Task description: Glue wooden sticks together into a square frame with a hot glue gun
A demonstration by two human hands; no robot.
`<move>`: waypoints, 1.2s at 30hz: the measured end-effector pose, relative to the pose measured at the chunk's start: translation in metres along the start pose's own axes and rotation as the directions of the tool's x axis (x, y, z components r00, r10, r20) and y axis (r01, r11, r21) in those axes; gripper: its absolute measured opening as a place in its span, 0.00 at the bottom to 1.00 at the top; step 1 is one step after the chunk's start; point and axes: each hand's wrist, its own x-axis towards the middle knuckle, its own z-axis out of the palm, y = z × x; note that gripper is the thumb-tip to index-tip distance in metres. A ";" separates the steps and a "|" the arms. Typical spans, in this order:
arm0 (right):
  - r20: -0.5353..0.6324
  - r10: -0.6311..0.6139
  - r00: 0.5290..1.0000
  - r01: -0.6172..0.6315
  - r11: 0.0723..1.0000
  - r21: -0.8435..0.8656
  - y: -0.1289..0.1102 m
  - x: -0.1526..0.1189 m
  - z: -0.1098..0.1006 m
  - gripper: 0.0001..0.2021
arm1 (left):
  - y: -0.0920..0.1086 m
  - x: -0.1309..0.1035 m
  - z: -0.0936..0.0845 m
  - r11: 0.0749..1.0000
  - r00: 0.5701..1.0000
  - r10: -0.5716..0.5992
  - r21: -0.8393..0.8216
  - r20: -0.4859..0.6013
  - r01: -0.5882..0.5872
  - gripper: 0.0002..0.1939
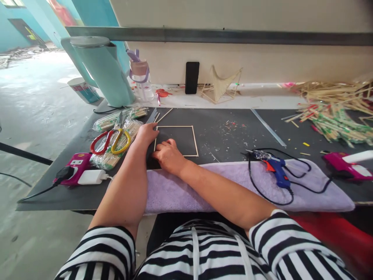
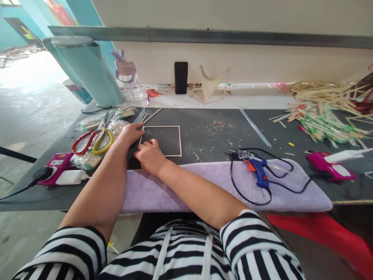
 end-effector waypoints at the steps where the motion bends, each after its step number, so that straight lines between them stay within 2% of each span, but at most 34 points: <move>1: 0.000 -0.005 1.000 0.005 1.000 0.006 0.001 0.001 0.001 0.12 | 0.000 0.000 0.000 1.000 1.000 0.012 0.012 0.023 -0.013 0.28; 10: 0.006 -0.010 1.000 0.010 0.998 0.061 0.004 0.003 0.006 0.12 | 0.000 0.000 -0.001 0.997 0.996 0.038 0.058 0.078 -0.043 0.26; 23: -0.014 0.020 1.000 -0.017 0.988 0.155 0.001 0.000 0.003 0.13 | -0.003 0.001 0.001 0.997 0.998 0.054 0.049 0.035 -0.056 0.28; 27: -0.033 0.167 0.985 -0.157 0.968 0.196 0.011 -0.003 -0.021 0.14 | -0.002 -0.001 0.000 0.998 0.997 0.056 0.039 0.060 -0.059 0.27; 32: -0.173 0.387 0.906 -0.339 0.907 0.251 0.060 -0.035 -0.068 0.16 | -0.002 -0.001 0.000 0.999 0.998 0.035 0.015 0.055 -0.036 0.27; 34: -0.163 0.459 0.873 -0.410 0.873 0.262 0.078 -0.055 -0.076 0.15 | -0.003 0.001 0.001 0.999 0.998 0.036 0.010 0.056 -0.037 0.27; 36: -0.081 0.538 0.839 -0.494 0.816 0.301 0.089 -0.075 -0.073 0.15 | -0.004 0.001 0.001 0.999 0.997 0.047 0.013 0.059 -0.048 0.26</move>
